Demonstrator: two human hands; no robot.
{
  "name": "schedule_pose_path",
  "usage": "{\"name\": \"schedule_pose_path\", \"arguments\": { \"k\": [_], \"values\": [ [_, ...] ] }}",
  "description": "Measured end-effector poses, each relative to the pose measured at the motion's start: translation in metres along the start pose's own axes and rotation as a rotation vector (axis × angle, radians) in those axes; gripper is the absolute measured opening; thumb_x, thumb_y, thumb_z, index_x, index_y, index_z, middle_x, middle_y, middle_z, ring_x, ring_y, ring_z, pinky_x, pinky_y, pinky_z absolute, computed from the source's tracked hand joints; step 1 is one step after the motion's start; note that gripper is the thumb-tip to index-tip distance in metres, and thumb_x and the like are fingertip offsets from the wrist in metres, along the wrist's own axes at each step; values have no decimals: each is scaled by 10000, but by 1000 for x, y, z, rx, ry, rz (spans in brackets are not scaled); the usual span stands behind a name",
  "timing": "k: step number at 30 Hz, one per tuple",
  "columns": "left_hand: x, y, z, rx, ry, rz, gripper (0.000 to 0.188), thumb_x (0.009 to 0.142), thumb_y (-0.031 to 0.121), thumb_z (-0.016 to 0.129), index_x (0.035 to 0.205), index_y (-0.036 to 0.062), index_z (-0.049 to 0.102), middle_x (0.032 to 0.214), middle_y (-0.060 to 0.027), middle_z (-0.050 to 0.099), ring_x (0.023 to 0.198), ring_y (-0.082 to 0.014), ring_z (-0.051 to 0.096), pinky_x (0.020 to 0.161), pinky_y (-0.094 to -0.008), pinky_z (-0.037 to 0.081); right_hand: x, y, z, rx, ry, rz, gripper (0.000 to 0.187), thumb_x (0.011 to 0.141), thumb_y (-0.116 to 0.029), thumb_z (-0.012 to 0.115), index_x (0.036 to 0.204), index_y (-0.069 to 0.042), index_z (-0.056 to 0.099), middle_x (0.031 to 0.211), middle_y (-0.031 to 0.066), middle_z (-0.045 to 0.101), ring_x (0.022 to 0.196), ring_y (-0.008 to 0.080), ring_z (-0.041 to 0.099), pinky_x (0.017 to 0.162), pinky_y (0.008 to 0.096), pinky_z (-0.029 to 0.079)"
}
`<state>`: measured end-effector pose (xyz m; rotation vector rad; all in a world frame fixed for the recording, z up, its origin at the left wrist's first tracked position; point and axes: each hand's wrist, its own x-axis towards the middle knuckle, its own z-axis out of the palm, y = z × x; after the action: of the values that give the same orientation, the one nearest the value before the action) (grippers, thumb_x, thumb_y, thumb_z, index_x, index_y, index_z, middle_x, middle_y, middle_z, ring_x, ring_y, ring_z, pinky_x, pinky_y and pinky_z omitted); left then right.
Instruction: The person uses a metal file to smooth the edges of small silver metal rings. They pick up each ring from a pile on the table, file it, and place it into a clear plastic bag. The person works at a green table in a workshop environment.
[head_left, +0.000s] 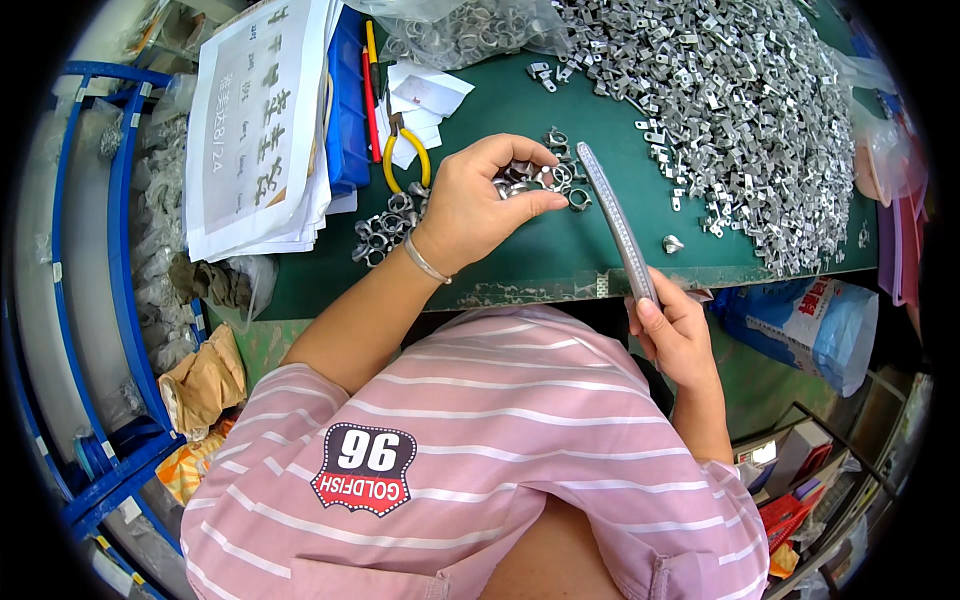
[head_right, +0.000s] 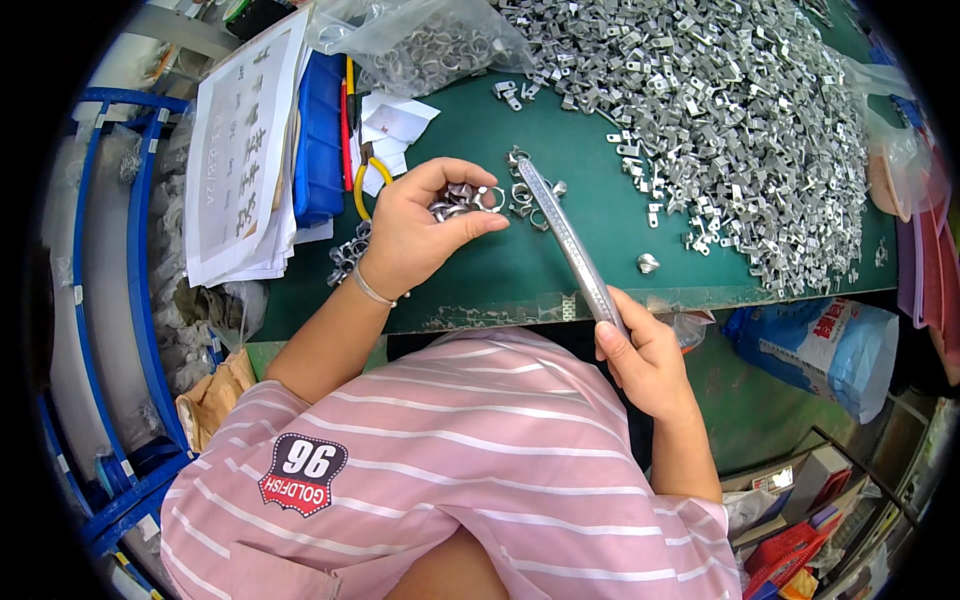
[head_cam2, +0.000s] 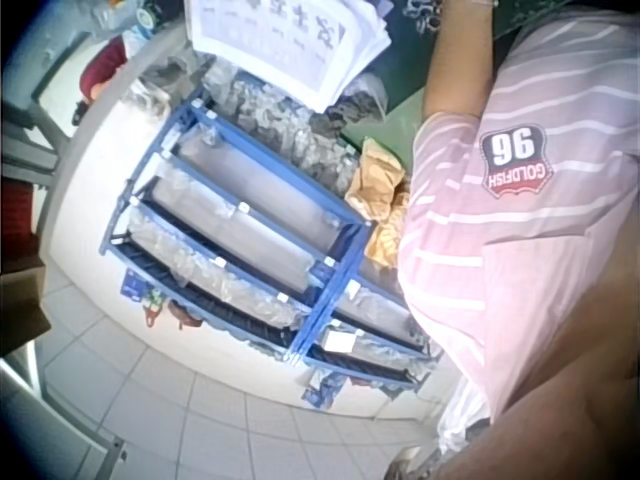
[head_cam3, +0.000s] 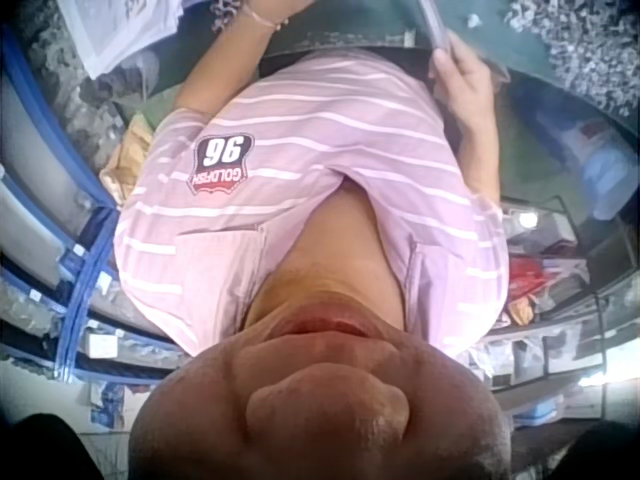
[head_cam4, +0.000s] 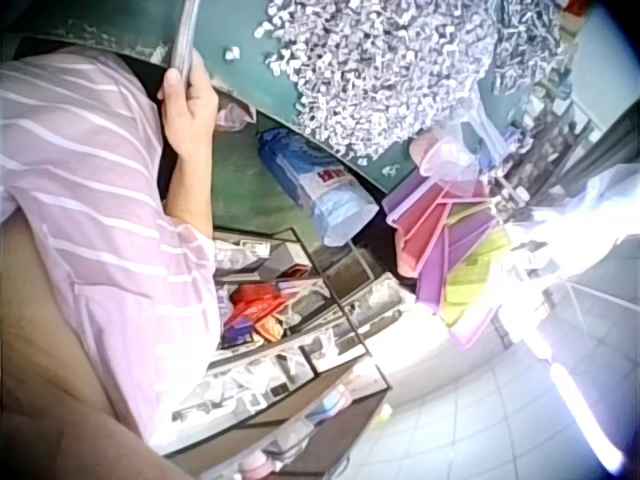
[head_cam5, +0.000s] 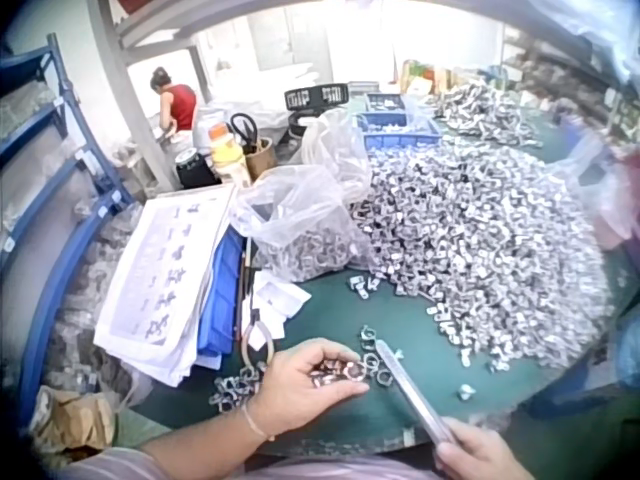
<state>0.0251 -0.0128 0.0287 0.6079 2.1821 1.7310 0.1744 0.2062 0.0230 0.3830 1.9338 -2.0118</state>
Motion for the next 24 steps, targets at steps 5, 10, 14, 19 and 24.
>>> {"name": "schedule_pose_path", "arguments": {
  "k": [5,10,14,19,24],
  "values": [
    [-2,-1,6,-139,130,58,320,682,-13,734,926,4,528,845,-61,606,797,-107,599,701,-209,482,0,1,0,-13,-15,18,413,899,-198,526,1253,3,457,667,-15,517,500,9,407,440,158,323],
    [-2,-2,3,-14,80,73,304,681,-28,730,909,-3,530,838,-80,614,796,-119,607,710,-217,492,0,-1,1,-30,-13,27,407,896,-195,529,1247,1,462,671,-18,517,510,12,412,448,159,327],
    [-4,-3,1,-23,65,18,299,690,-41,718,920,-9,530,852,-89,620,807,-137,618,719,-222,501,-1,-2,1,-42,-23,30,402,896,-192,527,1243,-1,465,681,-20,517,518,13,414,457,160,330],
    [-3,0,0,-234,54,50,297,700,-58,700,940,-16,530,891,-108,631,845,-159,628,743,-239,510,0,-3,2,-33,-31,24,400,896,-185,527,1246,-2,463,688,-21,514,527,13,414,466,162,333],
    [-6,3,-5,-353,82,39,288,710,-56,689,961,-21,552,913,-114,635,848,-160,629,743,-242,507,2,-4,3,-30,-37,23,407,893,-171,529,1255,0,455,684,-20,513,517,13,407,454,163,328]
  ]
}}
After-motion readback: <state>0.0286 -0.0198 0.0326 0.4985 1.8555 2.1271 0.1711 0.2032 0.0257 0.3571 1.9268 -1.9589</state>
